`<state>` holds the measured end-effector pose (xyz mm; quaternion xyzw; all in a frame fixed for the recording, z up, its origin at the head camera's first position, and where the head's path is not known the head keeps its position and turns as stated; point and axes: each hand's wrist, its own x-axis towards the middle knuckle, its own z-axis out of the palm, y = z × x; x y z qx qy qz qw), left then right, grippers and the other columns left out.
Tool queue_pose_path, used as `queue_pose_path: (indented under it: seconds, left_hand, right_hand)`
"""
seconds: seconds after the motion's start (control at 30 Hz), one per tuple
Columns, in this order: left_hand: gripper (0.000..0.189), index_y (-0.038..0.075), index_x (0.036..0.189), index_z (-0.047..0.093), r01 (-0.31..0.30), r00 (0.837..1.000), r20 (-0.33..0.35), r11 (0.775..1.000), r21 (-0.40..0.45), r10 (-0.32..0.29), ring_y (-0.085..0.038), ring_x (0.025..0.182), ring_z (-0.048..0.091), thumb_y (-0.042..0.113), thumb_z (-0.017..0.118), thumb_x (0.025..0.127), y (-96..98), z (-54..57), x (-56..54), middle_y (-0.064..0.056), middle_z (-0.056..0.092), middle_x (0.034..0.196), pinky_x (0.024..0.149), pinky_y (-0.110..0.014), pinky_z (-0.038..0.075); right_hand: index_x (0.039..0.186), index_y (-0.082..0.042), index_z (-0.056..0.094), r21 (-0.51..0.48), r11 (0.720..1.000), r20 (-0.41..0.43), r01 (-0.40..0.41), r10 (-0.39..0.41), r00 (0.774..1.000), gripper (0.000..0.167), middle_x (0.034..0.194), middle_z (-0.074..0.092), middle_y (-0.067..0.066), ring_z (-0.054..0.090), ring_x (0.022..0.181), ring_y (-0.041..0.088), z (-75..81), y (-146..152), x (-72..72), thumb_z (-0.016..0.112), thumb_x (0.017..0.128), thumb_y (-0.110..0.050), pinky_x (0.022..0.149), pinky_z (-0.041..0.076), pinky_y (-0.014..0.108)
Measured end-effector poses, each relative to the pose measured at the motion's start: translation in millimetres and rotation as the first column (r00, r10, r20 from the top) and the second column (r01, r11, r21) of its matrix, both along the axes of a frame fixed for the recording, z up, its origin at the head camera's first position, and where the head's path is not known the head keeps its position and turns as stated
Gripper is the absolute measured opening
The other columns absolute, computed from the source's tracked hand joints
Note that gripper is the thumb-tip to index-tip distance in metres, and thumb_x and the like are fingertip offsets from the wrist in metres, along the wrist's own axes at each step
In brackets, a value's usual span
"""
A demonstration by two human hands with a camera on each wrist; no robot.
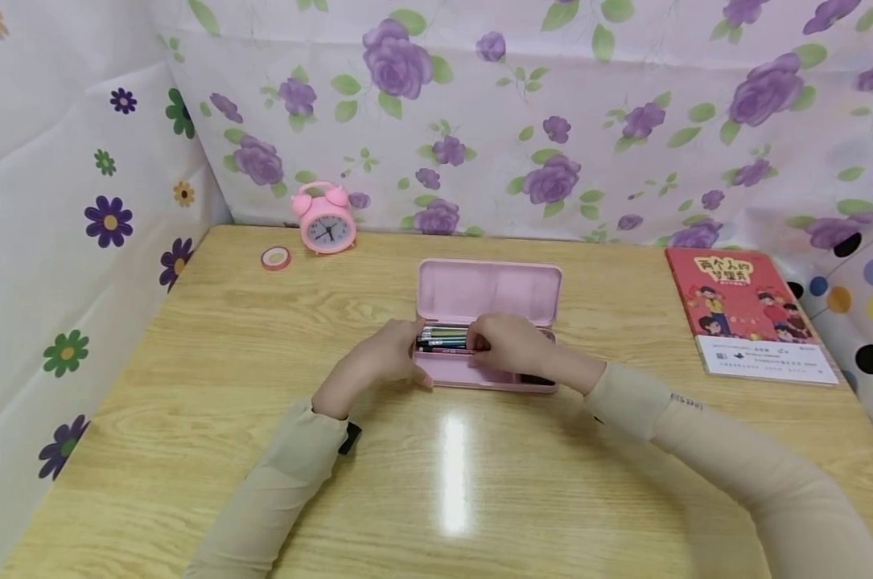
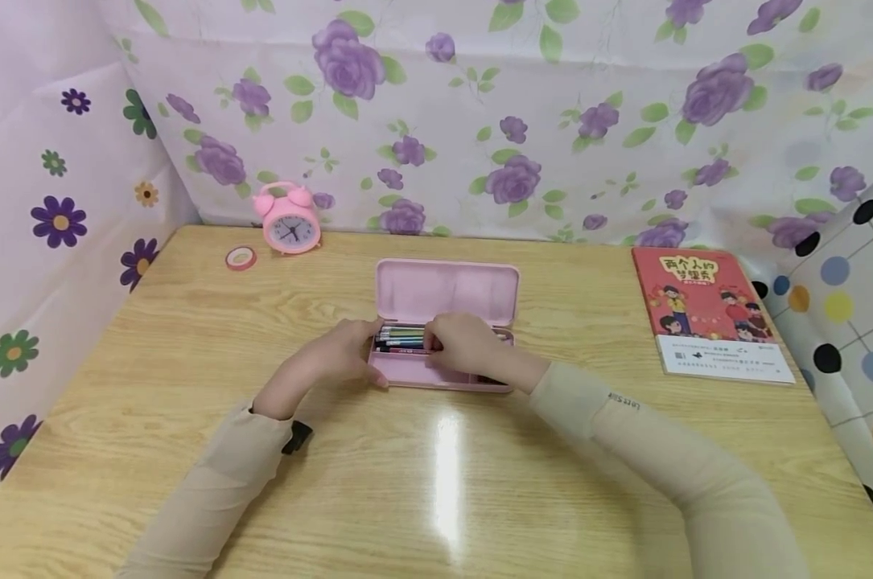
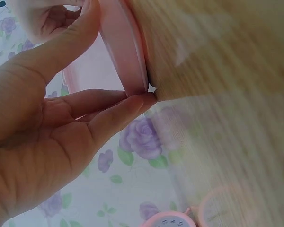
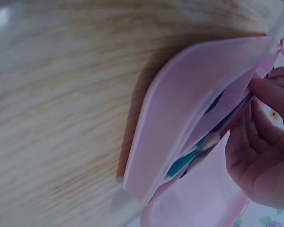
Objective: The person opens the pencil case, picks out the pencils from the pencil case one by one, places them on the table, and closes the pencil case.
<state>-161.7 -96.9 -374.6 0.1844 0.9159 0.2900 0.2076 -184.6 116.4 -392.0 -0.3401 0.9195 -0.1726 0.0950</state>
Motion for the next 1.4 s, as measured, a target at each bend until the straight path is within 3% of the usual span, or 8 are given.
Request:
queue_pose_path:
  seconds: [0.2, 0.5, 0.77, 1.0, 1.27, 1.4]
  left_hand:
    - [0.087, -0.001, 0.139, 0.04, 0.011, 1.0, -0.005, 1.0, -0.002, -0.011, -0.029, 0.122, 0.047, 0.02, 0.085, 0.067, -0.2, 0.0, -1.6, -0.018, 0.053, 0.13, 0.106, -0.042, 0.036]
    - [0.097, -0.005, 0.143, 0.028, 0.004, 1.0, 0.005, 1.0, 0.017, -0.004, -0.029, 0.123, 0.047, 0.019, 0.084, 0.068, -4.9, 0.2, -0.1, -0.022, 0.05, 0.133, 0.106, -0.041, 0.036]
    - [0.082, -0.003, 0.135, 0.043, -0.017, 1.0, 0.025, 0.999, 0.041, 0.016, -0.027, 0.118, 0.051, 0.018, 0.084, 0.067, -6.6, -2.5, -1.9, -0.017, 0.056, 0.126, 0.104, -0.04, 0.039]
    - [0.078, -0.003, 0.131, 0.046, 0.0, 1.0, 0.017, 0.999, 0.037, 0.0, -0.028, 0.117, 0.051, 0.018, 0.085, 0.066, -6.7, -2.2, -3.4, -0.018, 0.057, 0.124, 0.103, -0.041, 0.039]
    - [0.078, -0.004, 0.132, 0.046, 0.013, 1.0, 0.008, 1.0, 0.014, -0.013, -0.029, 0.117, 0.051, 0.02, 0.084, 0.068, -4.6, 0.2, -2.8, -0.018, 0.056, 0.125, 0.103, -0.041, 0.039]
    - [0.084, -0.005, 0.136, 0.041, 0.022, 1.0, 0.016, 1.0, -0.01, -0.022, -0.029, 0.121, 0.048, 0.022, 0.084, 0.069, -1.2, 0.9, -1.7, -0.019, 0.053, 0.129, 0.106, -0.042, 0.036]
  right_hand:
    - [0.081, -0.014, 0.07, -0.049, 0.999, 0.032, -0.014, 0.015, 0.999, 0.006, 0.074, 0.065, -0.008, 0.056, 0.068, 0.006, 10.0, 14, -3.8, 0.073, 0.081, -0.02, 0.065, 0.049, 0.023]
    - [0.088, -0.015, 0.07, -0.1, 0.994, -0.026, 0.052, -0.055, 0.998, 0.008, 0.073, 0.064, -0.009, 0.056, 0.065, 0.005, 34.7, 61, 10.1, 0.071, 0.083, -0.022, 0.059, 0.048, 0.026]
    - [0.089, -0.007, 0.07, -0.076, 0.985, 0.08, 0.153, -0.147, 0.986, 0.007, 0.072, 0.064, -0.006, 0.054, 0.063, 0.005, 31.4, 113, 29.6, 0.067, 0.085, -0.011, 0.057, 0.046, 0.023]
    - [0.091, -0.005, 0.069, -0.052, 0.958, 0.164, 0.283, -0.271, 0.949, 0.011, 0.071, 0.062, -0.005, 0.051, 0.061, 0.007, 15.9, 146, 48.2, 0.064, 0.087, -0.014, 0.054, 0.043, 0.024]
    - [0.087, -0.005, 0.068, -0.031, 0.937, 0.271, 0.347, -0.327, 0.905, 0.017, 0.067, 0.06, -0.003, 0.049, 0.059, 0.009, 1.0, 146, 52.1, 0.064, 0.088, -0.022, 0.053, 0.042, 0.024]
    - [0.09, -0.003, 0.061, -0.025, 0.911, 0.402, 0.412, -0.368, 0.838, 0.02, 0.063, 0.062, 0.0, 0.057, 0.054, 0.013, 0.4, 141, 55.7, 0.062, 0.089, -0.023, 0.051, 0.047, 0.027]
